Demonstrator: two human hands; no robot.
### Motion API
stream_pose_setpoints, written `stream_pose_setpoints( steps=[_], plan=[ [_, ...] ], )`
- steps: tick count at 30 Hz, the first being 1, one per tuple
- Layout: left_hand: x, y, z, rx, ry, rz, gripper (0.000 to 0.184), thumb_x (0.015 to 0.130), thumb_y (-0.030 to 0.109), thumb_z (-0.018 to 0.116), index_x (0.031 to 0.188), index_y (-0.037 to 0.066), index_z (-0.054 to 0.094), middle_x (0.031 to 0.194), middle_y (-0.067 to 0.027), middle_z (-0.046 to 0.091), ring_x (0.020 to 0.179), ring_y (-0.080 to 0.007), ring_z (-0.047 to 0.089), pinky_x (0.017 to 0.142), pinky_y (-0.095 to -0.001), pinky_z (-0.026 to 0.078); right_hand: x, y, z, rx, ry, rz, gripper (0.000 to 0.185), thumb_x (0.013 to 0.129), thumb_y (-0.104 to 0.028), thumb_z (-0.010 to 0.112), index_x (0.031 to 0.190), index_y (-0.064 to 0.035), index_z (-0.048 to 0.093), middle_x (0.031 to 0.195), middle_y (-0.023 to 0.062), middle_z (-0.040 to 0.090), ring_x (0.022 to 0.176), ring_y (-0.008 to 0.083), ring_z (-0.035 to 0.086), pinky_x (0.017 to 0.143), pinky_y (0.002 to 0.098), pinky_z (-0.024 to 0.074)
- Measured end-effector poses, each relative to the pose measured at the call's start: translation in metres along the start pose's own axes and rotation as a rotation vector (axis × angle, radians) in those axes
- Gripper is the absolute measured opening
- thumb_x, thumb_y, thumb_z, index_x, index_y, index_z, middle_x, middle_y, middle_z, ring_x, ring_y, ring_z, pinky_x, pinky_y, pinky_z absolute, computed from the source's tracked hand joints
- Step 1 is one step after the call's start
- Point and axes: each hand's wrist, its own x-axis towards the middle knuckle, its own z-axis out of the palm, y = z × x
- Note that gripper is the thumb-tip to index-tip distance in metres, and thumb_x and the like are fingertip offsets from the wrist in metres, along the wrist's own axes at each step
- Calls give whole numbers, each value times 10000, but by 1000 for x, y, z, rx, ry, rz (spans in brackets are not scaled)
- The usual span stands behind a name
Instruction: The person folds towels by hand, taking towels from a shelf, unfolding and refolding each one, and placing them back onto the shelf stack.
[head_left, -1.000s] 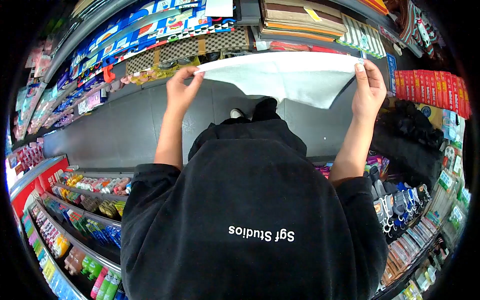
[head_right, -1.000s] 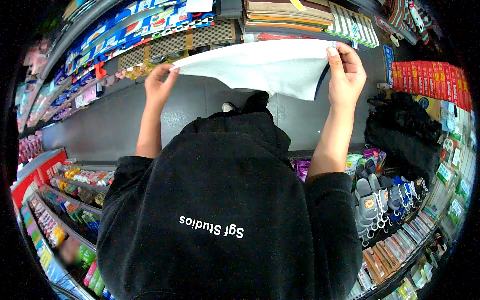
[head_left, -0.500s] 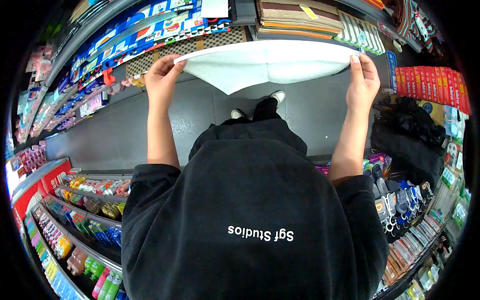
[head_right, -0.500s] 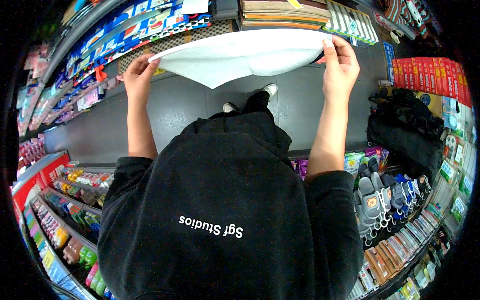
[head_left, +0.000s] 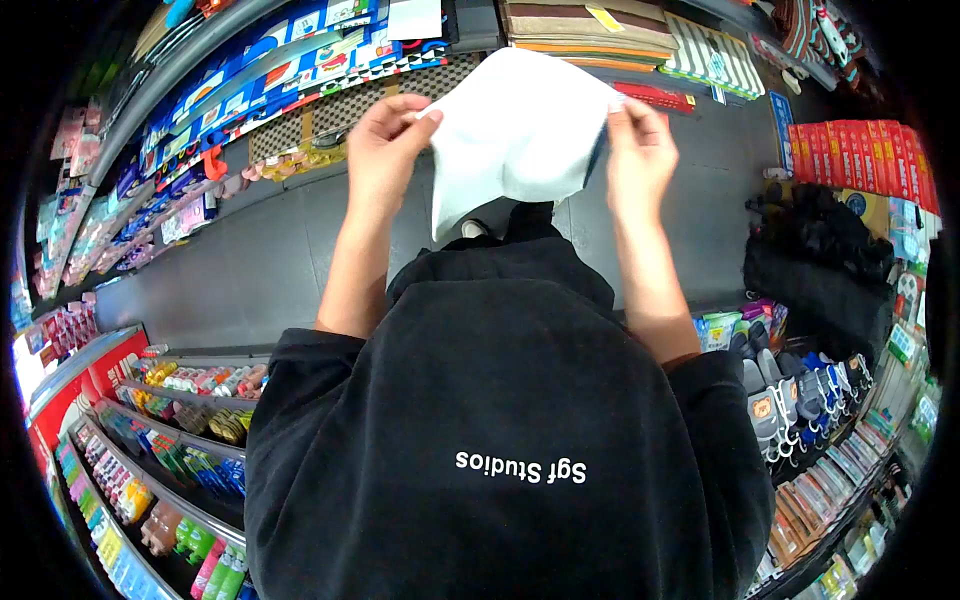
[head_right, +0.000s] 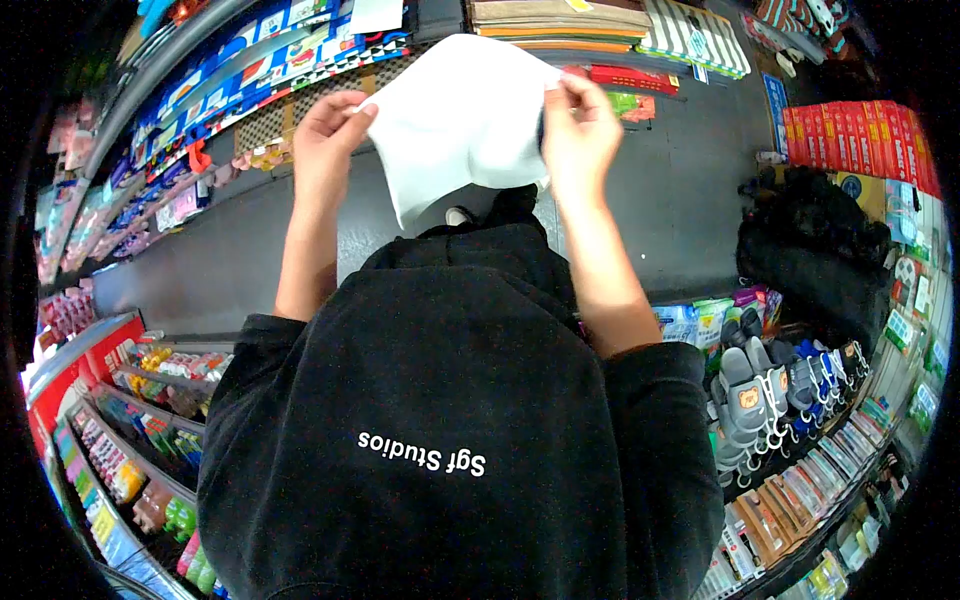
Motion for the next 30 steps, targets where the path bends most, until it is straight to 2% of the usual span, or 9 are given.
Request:
stream_pose_setpoints(
  steps=[2,8,14,18,22,24,25,27,30],
  plan=[
    [-2,-7,14,18,-40,11,180,761,30,648,922,3,571,752,-17,604,654,-55,534,575,-168,396,-14,1,13,-68,-36,-38,151,795,-70,629,913,20,607,833,43,610,747,93,548,694,223,450],
    [-14,-15,40,81,-81,45,183,760,26,645,915,-6,554,790,-55,626,716,-82,583,628,-192,452,-45,-4,39,-24,-149,-87,156,749,-31,647,880,44,604,821,81,582,679,106,564,614,217,469],
    [-18,-20,46,71,-54,57,179,761,34,649,905,-3,549,804,-52,625,735,-77,582,646,-194,455,-51,-8,42,-149,-211,-194,137,732,-18,656,851,32,608,769,74,577,640,116,559,594,234,456],
    [-18,-29,46,24,-24,124,196,759,33,653,912,3,536,832,-53,619,756,-78,580,666,-193,452,-56,-8,46,-151,-240,-182,143,727,-25,665,846,31,610,791,86,595,653,127,574,604,240,464],
    [-23,-27,45,-15,-36,104,228,755,30,657,939,5,525,869,-60,613,784,-86,579,695,-200,457,-56,-7,47,-165,-260,-176,161,733,-39,666,866,34,611,807,93,601,656,141,584,614,249,471],
    [-24,-25,45,-43,-60,122,274,748,32,667,973,5,512,897,-67,608,805,-98,579,727,-219,464,-56,-8,46,-185,-313,-166,168,781,3,590,946,30,615,867,94,602,771,141,586,697,234,469],
    [-24,-24,45,-43,-58,122,274,748,32,667,973,5,512,897,-67,608,805,-98,579,727,-219,464,-56,-8,44,-185,-315,-165,168,781,3,590,946,30,615,867,94,602,771,141,586,697,234,469],
    [-25,-20,43,-30,-106,149,310,743,33,672,1000,7,501,926,-76,605,826,-107,578,753,-240,468,-55,-8,41,-149,-405,-243,237,797,51,486,997,22,608,917,109,604,825,159,588,748,249,463],
    [-17,-31,35,-2,-88,173,303,731,9,654,989,13,494,928,-60,584,830,-110,574,753,-243,466,-57,-7,43,31,-473,-120,261,749,78,453,944,20,615,839,111,611,804,195,594,717,267,466]
  ],
)
